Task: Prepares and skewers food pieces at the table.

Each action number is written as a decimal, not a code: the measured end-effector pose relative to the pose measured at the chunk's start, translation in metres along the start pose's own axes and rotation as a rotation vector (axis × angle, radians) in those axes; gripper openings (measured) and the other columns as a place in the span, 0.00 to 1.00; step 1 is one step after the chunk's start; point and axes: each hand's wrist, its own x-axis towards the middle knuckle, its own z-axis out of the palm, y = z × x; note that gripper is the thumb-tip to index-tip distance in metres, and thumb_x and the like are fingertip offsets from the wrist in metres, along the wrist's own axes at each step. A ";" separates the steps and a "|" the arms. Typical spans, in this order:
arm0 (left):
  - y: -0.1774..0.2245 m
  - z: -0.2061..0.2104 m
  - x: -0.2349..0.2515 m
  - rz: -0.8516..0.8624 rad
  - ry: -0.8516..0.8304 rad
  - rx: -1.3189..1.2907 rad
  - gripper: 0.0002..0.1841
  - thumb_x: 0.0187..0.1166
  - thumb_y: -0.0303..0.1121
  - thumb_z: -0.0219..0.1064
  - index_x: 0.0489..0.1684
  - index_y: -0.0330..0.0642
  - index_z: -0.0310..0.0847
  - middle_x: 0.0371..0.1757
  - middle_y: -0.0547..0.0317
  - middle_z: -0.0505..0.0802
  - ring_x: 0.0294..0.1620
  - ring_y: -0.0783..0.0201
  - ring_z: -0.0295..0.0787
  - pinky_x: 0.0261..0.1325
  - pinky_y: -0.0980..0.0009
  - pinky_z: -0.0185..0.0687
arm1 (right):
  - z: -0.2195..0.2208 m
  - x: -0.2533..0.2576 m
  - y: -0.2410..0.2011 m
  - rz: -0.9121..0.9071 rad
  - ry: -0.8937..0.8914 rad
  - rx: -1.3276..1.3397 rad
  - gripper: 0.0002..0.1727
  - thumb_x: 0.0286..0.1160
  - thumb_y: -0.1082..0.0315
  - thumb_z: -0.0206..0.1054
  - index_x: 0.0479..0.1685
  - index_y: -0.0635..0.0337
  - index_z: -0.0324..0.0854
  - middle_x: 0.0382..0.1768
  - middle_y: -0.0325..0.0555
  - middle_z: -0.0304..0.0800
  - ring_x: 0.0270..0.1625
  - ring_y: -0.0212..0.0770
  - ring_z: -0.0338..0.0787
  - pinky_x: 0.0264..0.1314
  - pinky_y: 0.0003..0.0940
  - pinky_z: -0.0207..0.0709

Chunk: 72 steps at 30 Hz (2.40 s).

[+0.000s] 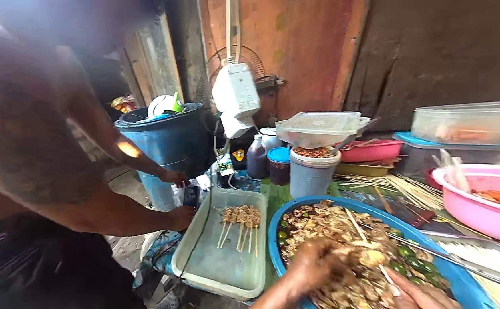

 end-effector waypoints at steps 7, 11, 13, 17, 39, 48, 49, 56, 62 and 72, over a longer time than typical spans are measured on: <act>-0.001 -0.006 0.007 -0.226 0.198 -0.412 0.10 0.89 0.25 0.55 0.54 0.28 0.81 0.40 0.56 0.89 0.38 0.68 0.89 0.46 0.70 0.89 | -0.008 -0.017 -0.003 0.058 -0.094 0.007 0.16 0.79 0.79 0.59 0.57 0.74 0.89 0.42 0.69 0.88 0.44 0.57 0.88 0.55 0.47 0.82; 0.010 -0.007 0.006 -0.407 0.137 -0.750 0.10 0.91 0.24 0.50 0.54 0.36 0.78 0.29 0.63 0.85 0.23 0.71 0.80 0.28 0.77 0.80 | -0.007 -0.022 -0.002 0.073 -0.059 -0.033 0.17 0.78 0.80 0.58 0.57 0.74 0.89 0.42 0.70 0.88 0.44 0.57 0.89 0.54 0.47 0.83; 0.009 -0.011 0.004 -0.457 0.128 -0.913 0.11 0.90 0.24 0.50 0.51 0.37 0.81 0.27 0.62 0.85 0.22 0.71 0.81 0.30 0.77 0.82 | -0.011 -0.023 0.001 0.084 -0.054 -0.050 0.17 0.77 0.80 0.58 0.58 0.74 0.89 0.43 0.70 0.88 0.45 0.58 0.89 0.55 0.48 0.83; 0.004 -0.019 0.004 -0.481 0.134 -1.080 0.12 0.89 0.23 0.50 0.52 0.35 0.81 0.31 0.57 0.87 0.26 0.68 0.85 0.36 0.75 0.86 | -0.011 -0.024 0.004 0.093 -0.048 -0.058 0.17 0.77 0.80 0.58 0.58 0.73 0.89 0.44 0.69 0.88 0.45 0.58 0.89 0.55 0.48 0.83; -0.003 -0.017 0.006 -0.186 0.362 -0.580 0.09 0.87 0.21 0.57 0.56 0.30 0.81 0.34 0.56 0.90 0.26 0.70 0.86 0.32 0.75 0.84 | -0.002 -0.028 -0.007 0.049 -0.163 -0.058 0.17 0.76 0.80 0.59 0.57 0.70 0.91 0.40 0.68 0.88 0.41 0.58 0.90 0.49 0.48 0.85; -0.010 -0.007 -0.002 0.149 0.311 0.072 0.15 0.84 0.21 0.53 0.58 0.30 0.87 0.51 0.50 0.94 0.45 0.71 0.91 0.55 0.74 0.87 | -0.002 -0.034 -0.018 0.077 -0.155 -0.167 0.19 0.75 0.80 0.58 0.57 0.69 0.91 0.41 0.69 0.88 0.38 0.60 0.90 0.42 0.51 0.85; -0.012 -0.006 -0.003 0.206 0.327 0.137 0.15 0.83 0.20 0.54 0.56 0.30 0.88 0.52 0.48 0.94 0.49 0.68 0.92 0.60 0.72 0.86 | -0.002 -0.034 -0.019 0.081 -0.160 -0.177 0.18 0.75 0.80 0.58 0.57 0.68 0.92 0.40 0.68 0.88 0.38 0.59 0.90 0.42 0.51 0.85; -0.010 -0.004 -0.002 0.194 0.391 0.213 0.15 0.83 0.22 0.55 0.55 0.30 0.90 0.48 0.48 0.96 0.41 0.69 0.93 0.53 0.72 0.88 | 0.014 -0.036 -0.024 0.082 -0.067 -0.135 0.18 0.73 0.81 0.59 0.56 0.71 0.91 0.40 0.68 0.87 0.38 0.58 0.90 0.43 0.48 0.86; -0.009 -0.001 0.000 0.347 0.409 0.365 0.15 0.78 0.20 0.58 0.50 0.31 0.93 0.47 0.47 0.97 0.52 0.62 0.95 0.63 0.69 0.85 | 0.025 -0.028 -0.024 0.080 -0.012 -0.095 0.18 0.71 0.83 0.60 0.55 0.70 0.92 0.38 0.65 0.88 0.37 0.55 0.90 0.44 0.47 0.86; 0.017 0.017 0.018 -0.198 -0.026 -0.292 0.24 0.84 0.23 0.54 0.79 0.33 0.59 0.65 0.46 0.87 0.60 0.62 0.90 0.63 0.65 0.86 | -0.003 -0.013 0.008 0.259 0.058 0.008 0.18 0.76 0.79 0.58 0.58 0.68 0.91 0.49 0.63 0.92 0.47 0.52 0.92 0.54 0.48 0.84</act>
